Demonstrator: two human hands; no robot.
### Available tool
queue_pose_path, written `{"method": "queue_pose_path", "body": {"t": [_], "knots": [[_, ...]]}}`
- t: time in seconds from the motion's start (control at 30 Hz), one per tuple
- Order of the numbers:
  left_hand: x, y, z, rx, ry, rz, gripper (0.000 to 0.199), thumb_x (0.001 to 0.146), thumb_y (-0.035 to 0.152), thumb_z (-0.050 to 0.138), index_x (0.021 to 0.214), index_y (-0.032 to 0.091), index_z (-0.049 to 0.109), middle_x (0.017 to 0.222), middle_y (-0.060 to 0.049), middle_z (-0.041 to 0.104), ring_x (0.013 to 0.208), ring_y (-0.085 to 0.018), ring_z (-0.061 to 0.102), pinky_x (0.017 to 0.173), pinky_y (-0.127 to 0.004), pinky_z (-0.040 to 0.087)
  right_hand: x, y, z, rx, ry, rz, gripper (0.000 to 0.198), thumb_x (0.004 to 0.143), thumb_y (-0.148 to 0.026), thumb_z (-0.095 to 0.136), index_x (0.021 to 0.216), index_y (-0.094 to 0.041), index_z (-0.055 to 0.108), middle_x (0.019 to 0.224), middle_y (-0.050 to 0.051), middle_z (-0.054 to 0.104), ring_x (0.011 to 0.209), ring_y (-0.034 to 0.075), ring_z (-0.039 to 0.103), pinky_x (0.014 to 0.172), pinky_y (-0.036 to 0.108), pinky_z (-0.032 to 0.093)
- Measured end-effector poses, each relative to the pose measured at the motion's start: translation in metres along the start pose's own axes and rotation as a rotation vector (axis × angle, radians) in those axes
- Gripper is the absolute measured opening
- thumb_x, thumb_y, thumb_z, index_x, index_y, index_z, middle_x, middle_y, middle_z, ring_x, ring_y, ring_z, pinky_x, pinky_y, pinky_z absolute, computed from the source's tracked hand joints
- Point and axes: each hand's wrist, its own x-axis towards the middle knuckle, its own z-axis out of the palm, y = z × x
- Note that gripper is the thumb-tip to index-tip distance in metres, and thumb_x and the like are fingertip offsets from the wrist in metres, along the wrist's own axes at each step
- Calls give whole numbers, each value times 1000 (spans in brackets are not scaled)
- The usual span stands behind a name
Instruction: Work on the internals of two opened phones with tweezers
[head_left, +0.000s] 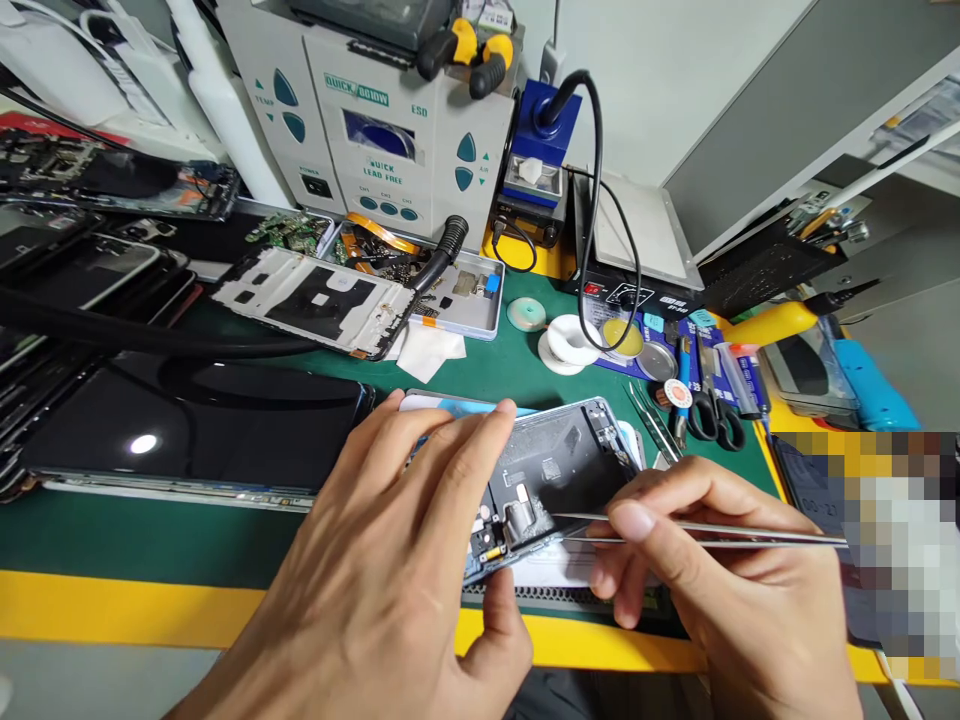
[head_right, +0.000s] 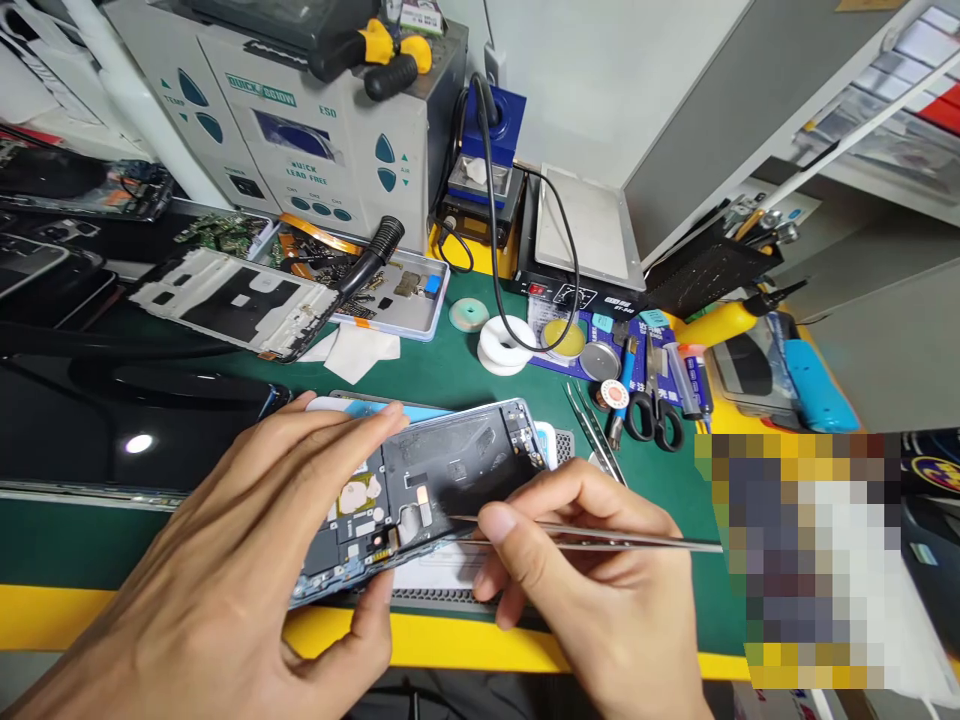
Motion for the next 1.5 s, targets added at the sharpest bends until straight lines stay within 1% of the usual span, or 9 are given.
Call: {"method": "queue_pose_path", "body": {"t": [0.2,0.33,0.5,0.63,0.7,0.83,1.1,1.27,1.5], "knots": [[-3,-5,-7,-23,-51,17,80,75,18,55,152,21,33,144,-7,45,139,-23,38,115,-37,35,1,3,-3,-1,-24,-54,19,85,-31,79,71,-21,71,55,2,73,41,13,65,41,17,55],[-2,-5,-7,-11,-41,20,79,76,18,56,151,23,33,144,-6,45,138,-22,39,113,-36,37,0,2,-2,5,-12,-64,19,84,-32,80,71,-21,71,55,1,73,40,13,65,40,18,55],[-3,-5,-6,12,-42,33,79,76,19,55,152,19,32,147,-6,45,141,-23,36,118,-38,34,-1,0,0,-35,12,-47,21,83,-33,80,69,-21,70,53,1,72,40,14,64,40,19,54],[-4,-4,-4,11,-39,11,78,77,20,55,151,22,34,145,-7,45,139,-24,38,113,-39,39,-4,-3,4,-155,3,-78,22,83,-36,80,68,-22,70,54,1,72,43,15,67,42,20,55],[-3,-4,-4,3,-31,-15,78,76,19,56,151,23,33,145,-8,45,138,-24,39,111,-39,41,-6,-5,7,-227,-21,-135,22,82,-34,80,66,-22,71,54,1,72,42,16,67,41,20,55],[-2,-4,-4,4,-44,8,77,77,20,54,151,21,33,146,-8,45,140,-24,38,114,-40,39,-5,-10,15,-305,-71,-215,19,82,-30,79,66,-22,71,54,0,71,41,15,65,40,20,53],[-4,-5,-8,-9,-54,5,74,78,19,55,150,21,34,143,-10,47,137,-26,42,112,-41,41,-4,-8,16,-270,-58,-194,22,82,-34,80,66,-22,71,54,1,71,41,16,65,40,22,53],[-3,-6,-7,-16,-40,5,74,79,19,53,150,22,33,144,-9,46,137,-25,41,111,-38,38,-2,-7,15,-253,-118,-122,22,82,-35,79,67,-22,71,55,2,71,44,17,65,41,22,53],[-2,-7,-8,-40,-60,9,73,80,18,53,150,22,33,142,-9,46,136,-24,42,111,-38,38,1,-6,18,-260,-103,-155,21,80,-34,81,66,-21,73,54,3,71,42,17,64,39,22,52]]}}
